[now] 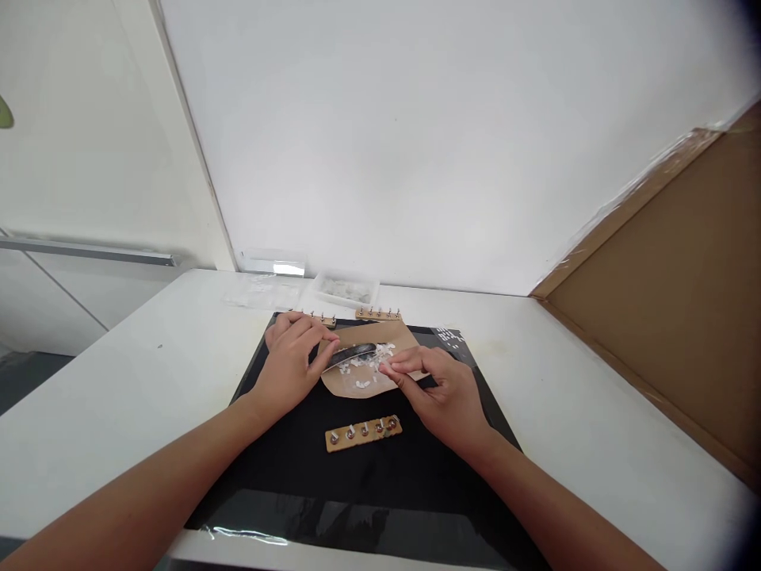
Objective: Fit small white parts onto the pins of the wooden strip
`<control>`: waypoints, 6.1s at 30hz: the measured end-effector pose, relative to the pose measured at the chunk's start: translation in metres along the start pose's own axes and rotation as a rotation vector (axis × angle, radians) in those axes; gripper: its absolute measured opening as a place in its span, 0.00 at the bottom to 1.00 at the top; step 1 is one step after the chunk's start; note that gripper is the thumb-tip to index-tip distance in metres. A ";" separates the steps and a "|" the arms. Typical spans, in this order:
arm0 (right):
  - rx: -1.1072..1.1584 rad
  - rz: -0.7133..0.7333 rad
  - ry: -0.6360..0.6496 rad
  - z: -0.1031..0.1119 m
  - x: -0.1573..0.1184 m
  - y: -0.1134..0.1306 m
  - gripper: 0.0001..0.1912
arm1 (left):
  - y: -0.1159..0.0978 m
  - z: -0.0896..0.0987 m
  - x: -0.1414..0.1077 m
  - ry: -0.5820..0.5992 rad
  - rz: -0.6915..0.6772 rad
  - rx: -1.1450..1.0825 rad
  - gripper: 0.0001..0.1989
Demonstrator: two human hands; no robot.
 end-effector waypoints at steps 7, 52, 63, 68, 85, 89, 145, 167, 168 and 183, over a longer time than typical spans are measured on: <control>0.001 0.135 0.018 0.003 0.005 0.008 0.07 | -0.029 0.008 -0.008 0.114 -0.146 -0.171 0.08; -0.148 0.481 0.166 -0.001 0.005 0.033 0.08 | -0.032 -0.007 -0.023 0.378 0.175 -0.479 0.09; -0.125 0.500 0.143 -0.001 0.004 0.036 0.07 | -0.028 -0.013 -0.024 0.433 0.256 -0.644 0.08; -0.117 0.516 0.078 -0.001 0.004 0.038 0.09 | -0.020 -0.019 -0.026 0.446 0.383 -0.764 0.09; -0.063 0.499 0.153 -0.001 0.006 0.039 0.13 | -0.021 -0.027 -0.030 0.598 0.500 -0.876 0.14; -0.052 0.486 0.156 0.001 0.007 0.038 0.13 | -0.023 -0.027 -0.031 0.637 0.539 -0.882 0.15; -0.046 0.510 0.541 -0.052 -0.007 0.068 0.13 | -0.020 0.008 -0.003 0.201 0.119 -0.325 0.22; -0.040 0.476 0.553 -0.056 -0.008 0.067 0.13 | -0.024 0.007 -0.004 0.199 0.094 -0.314 0.18; -0.039 0.475 0.553 -0.056 -0.008 0.066 0.13 | -0.024 0.007 -0.005 0.195 0.095 -0.312 0.18; -0.023 0.471 0.552 -0.056 -0.008 0.064 0.13 | -0.021 0.004 -0.006 0.203 0.108 -0.311 0.15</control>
Point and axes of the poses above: each hand's wrist, its own x-axis towards the middle knuckle, its own z-axis out of the back of the hand, y = z × x, the point moved 6 cm from there along x, towards the middle knuckle, and after that the axes turned 13 degrees about z, right-handed, at the moved point
